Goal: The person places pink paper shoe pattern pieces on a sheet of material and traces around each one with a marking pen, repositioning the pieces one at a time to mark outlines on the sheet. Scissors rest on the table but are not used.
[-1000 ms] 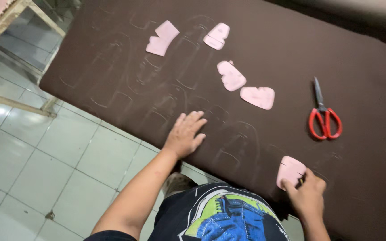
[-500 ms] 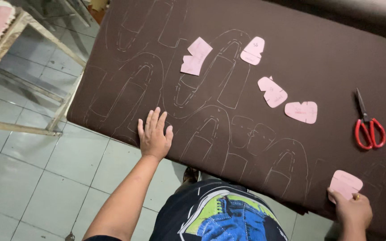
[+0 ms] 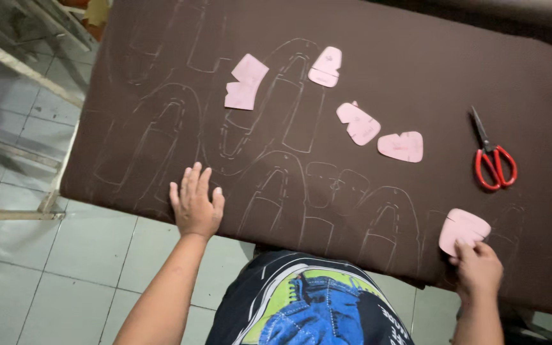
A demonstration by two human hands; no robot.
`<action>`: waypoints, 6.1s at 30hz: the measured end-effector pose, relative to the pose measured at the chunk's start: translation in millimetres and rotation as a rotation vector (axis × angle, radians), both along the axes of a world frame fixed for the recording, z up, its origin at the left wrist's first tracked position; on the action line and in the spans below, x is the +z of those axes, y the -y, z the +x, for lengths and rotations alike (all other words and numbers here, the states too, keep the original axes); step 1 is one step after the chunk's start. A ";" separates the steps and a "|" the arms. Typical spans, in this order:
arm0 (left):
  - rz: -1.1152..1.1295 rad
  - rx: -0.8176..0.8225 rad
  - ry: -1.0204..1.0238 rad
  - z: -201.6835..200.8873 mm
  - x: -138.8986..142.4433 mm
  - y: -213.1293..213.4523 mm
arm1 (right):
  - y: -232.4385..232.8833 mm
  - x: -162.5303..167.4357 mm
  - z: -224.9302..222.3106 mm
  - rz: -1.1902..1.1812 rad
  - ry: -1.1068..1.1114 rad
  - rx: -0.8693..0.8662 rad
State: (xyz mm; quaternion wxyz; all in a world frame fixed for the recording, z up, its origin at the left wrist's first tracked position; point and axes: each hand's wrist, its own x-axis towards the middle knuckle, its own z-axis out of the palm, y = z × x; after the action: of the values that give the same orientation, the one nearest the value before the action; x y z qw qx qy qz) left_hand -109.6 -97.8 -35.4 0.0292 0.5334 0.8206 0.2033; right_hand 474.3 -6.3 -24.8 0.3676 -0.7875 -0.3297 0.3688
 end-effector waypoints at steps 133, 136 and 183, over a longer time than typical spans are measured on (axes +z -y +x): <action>-0.011 -0.656 0.375 83.8 33.9 -189.8 | -133.5 54.3 -249.9 0.139 0.352 1.032; -0.005 -0.659 0.371 84.3 34.5 -189.7 | -132.4 53.9 -250.1 0.137 0.340 1.025; -0.047 -0.624 0.295 88.4 36.1 -189.3 | -118.2 53.7 -266.8 0.418 0.386 1.044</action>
State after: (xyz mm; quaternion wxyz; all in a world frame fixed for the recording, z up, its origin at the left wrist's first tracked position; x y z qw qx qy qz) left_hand -21.2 91.5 0.6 0.2205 0.7226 0.6094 0.2406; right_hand 207.6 111.9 28.9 0.2182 -0.4850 -0.8000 0.2780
